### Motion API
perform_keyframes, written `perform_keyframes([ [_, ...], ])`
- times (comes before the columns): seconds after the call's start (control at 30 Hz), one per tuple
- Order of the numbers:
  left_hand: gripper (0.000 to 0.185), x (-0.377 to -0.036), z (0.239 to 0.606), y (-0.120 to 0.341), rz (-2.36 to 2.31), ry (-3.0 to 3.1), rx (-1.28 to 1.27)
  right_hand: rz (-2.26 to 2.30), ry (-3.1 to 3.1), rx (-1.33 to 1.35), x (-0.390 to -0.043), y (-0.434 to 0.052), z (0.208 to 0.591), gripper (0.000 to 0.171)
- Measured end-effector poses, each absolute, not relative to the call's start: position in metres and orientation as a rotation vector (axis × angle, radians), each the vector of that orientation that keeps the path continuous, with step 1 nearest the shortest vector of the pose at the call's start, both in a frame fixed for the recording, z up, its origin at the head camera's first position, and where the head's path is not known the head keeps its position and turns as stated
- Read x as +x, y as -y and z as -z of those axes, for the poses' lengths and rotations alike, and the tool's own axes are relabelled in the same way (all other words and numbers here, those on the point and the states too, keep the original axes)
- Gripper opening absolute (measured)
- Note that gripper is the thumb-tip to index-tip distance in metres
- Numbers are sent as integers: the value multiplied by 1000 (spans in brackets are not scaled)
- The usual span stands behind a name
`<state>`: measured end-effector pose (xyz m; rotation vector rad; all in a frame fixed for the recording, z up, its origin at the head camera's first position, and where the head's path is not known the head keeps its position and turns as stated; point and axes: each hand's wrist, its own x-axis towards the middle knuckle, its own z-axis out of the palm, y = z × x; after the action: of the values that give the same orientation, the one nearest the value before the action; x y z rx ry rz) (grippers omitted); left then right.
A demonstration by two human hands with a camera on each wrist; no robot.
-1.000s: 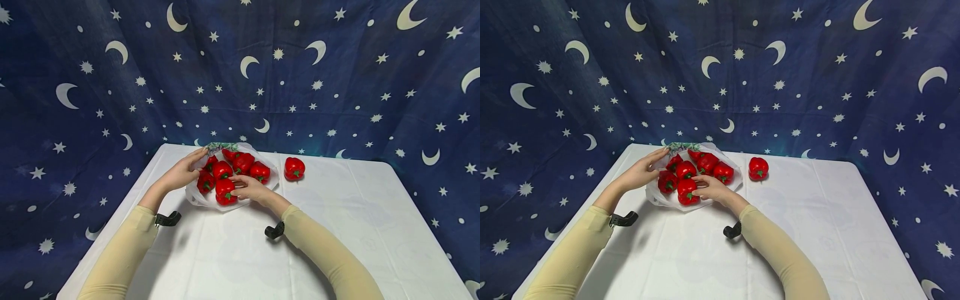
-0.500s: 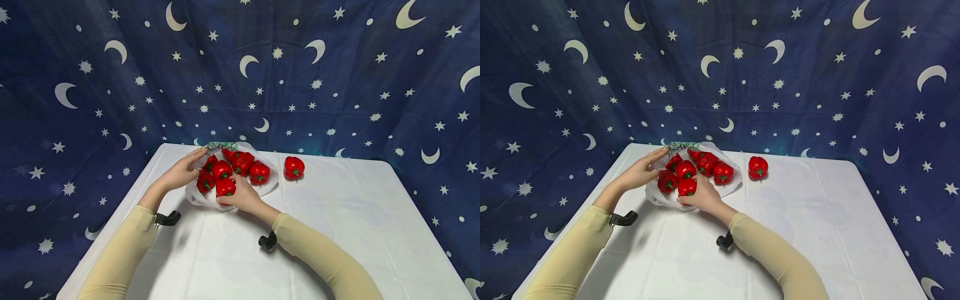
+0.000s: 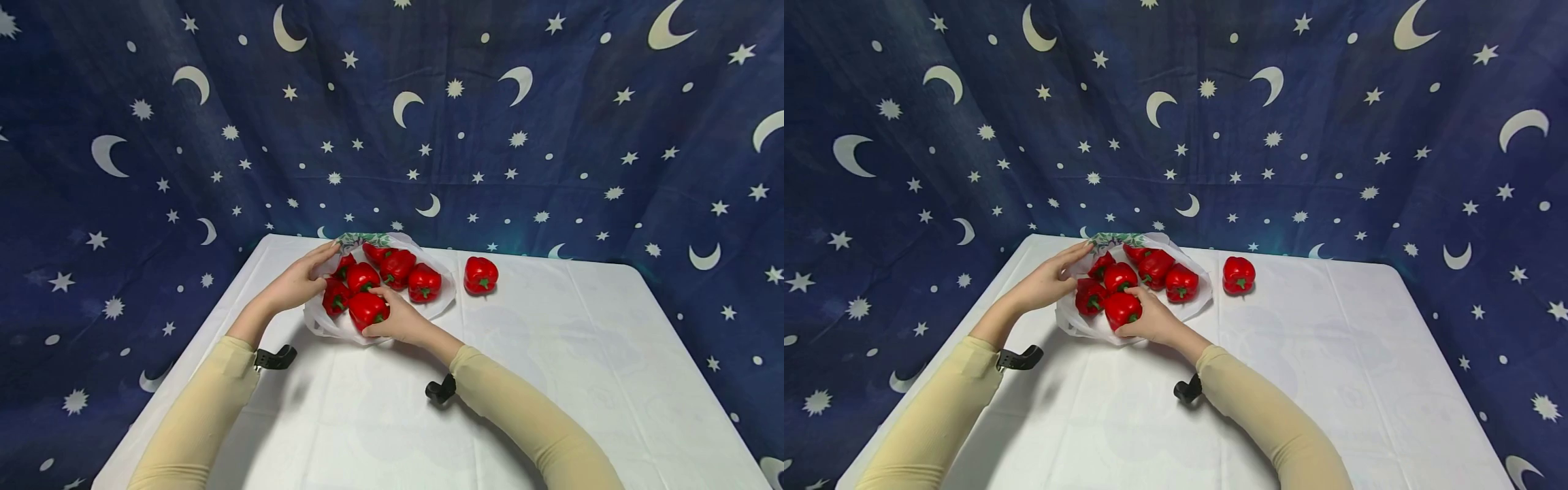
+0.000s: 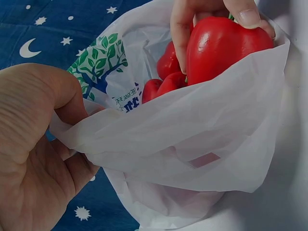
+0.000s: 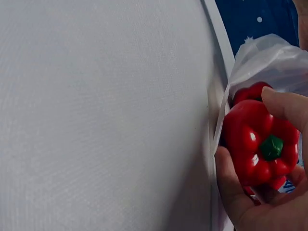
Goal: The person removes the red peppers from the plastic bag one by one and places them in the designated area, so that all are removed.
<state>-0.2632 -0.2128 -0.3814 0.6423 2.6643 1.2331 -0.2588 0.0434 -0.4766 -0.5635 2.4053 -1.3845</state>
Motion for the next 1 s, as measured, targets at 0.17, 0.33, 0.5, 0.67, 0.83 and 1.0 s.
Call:
perform_keyframes([
  [0.17,76,-263,382,212,-1235,-2661,642,1448,-2341,-577,-261,-45,480,93],
  [0.33,75,-263,382,213,-1232,-2667,642,1473,-2325,-589,-262,-43,483,93],
  [0.5,76,-263,382,214,-1252,-2657,641,1448,-2333,-612,-262,-41,483,95],
  [0.67,75,-264,383,215,-1269,-2652,648,1430,-2337,-620,-262,-41,483,95],
  [0.83,74,-264,384,215,-1300,-2646,631,1458,-2330,-618,-262,-42,484,94],
  [1.0,72,-265,387,215,-1335,-2660,606,1488,-2327,-617,-262,-44,484,92],
])
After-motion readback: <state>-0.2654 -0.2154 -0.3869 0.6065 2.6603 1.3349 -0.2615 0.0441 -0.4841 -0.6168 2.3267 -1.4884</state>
